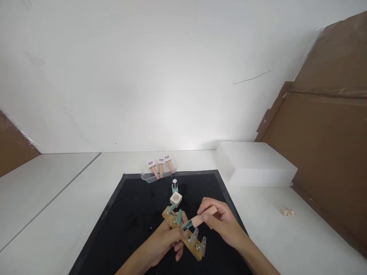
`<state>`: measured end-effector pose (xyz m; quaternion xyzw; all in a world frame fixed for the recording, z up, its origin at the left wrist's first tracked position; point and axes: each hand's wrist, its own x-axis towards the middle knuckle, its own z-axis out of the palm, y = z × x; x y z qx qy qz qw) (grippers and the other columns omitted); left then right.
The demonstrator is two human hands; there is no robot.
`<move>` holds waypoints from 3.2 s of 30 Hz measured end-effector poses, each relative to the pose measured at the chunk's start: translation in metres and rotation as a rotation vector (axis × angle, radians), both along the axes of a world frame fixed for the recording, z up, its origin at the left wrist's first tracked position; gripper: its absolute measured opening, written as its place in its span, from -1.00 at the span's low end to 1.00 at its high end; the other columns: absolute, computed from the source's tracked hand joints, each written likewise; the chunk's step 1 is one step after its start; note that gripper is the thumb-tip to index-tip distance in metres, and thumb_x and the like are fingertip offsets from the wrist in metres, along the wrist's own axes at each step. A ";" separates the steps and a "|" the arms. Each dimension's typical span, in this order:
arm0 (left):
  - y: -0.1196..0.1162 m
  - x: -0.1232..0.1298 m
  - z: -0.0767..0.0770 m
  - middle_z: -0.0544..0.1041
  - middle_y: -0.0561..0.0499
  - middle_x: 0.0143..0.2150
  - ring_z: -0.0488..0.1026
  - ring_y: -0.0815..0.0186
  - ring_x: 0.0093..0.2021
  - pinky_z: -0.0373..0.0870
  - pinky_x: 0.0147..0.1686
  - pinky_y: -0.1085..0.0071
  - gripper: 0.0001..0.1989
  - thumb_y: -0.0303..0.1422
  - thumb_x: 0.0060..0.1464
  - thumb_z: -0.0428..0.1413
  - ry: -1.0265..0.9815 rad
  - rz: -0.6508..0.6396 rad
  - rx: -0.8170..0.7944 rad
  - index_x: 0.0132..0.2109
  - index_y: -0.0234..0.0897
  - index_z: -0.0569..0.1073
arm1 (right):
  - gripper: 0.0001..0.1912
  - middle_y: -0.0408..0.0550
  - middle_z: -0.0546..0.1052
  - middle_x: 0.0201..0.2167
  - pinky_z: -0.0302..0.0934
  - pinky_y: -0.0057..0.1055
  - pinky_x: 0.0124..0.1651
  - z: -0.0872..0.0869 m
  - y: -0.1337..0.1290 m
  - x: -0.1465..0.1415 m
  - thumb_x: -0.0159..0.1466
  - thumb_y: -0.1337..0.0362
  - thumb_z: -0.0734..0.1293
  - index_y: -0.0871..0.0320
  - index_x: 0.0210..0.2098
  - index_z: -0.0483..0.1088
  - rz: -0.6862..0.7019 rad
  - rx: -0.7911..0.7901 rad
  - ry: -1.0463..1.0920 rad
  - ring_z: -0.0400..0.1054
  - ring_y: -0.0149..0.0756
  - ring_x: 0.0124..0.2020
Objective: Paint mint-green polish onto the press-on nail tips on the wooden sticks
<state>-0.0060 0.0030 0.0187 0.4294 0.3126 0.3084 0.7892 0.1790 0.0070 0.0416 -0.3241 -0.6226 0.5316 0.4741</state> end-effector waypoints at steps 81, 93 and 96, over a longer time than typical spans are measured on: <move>0.000 -0.006 -0.008 0.17 0.23 -0.61 0.01 0.57 -0.69 0.16 -0.76 0.64 -0.73 -0.31 -0.15 0.22 -0.142 0.047 -0.107 -0.42 -0.24 0.23 | -0.96 -0.19 0.29 -0.47 0.05 -0.46 -0.44 0.008 -0.004 -0.001 0.21 0.37 0.29 0.11 -0.36 0.34 0.003 0.137 -0.226 0.13 -0.38 -0.48; 0.001 -0.005 -0.006 0.16 0.24 -0.62 0.02 0.58 -0.70 0.18 -0.76 0.64 -0.72 -0.30 -0.17 0.24 -0.120 0.049 -0.107 -0.40 -0.25 0.26 | -0.85 -0.17 0.26 -0.44 0.02 -0.44 -0.42 0.010 -0.002 -0.001 0.15 0.50 0.26 0.12 -0.41 0.30 0.048 0.212 -0.243 0.14 -0.37 -0.45; 0.000 -0.004 -0.005 0.16 0.24 -0.62 0.01 0.58 -0.70 0.16 -0.76 0.64 -0.71 -0.28 -0.17 0.24 -0.118 0.050 -0.109 -0.41 -0.24 0.25 | -0.89 -0.16 0.26 -0.44 0.03 -0.43 -0.42 0.008 -0.001 0.000 0.15 0.45 0.29 0.12 -0.43 0.31 0.039 0.210 -0.204 0.15 -0.35 -0.45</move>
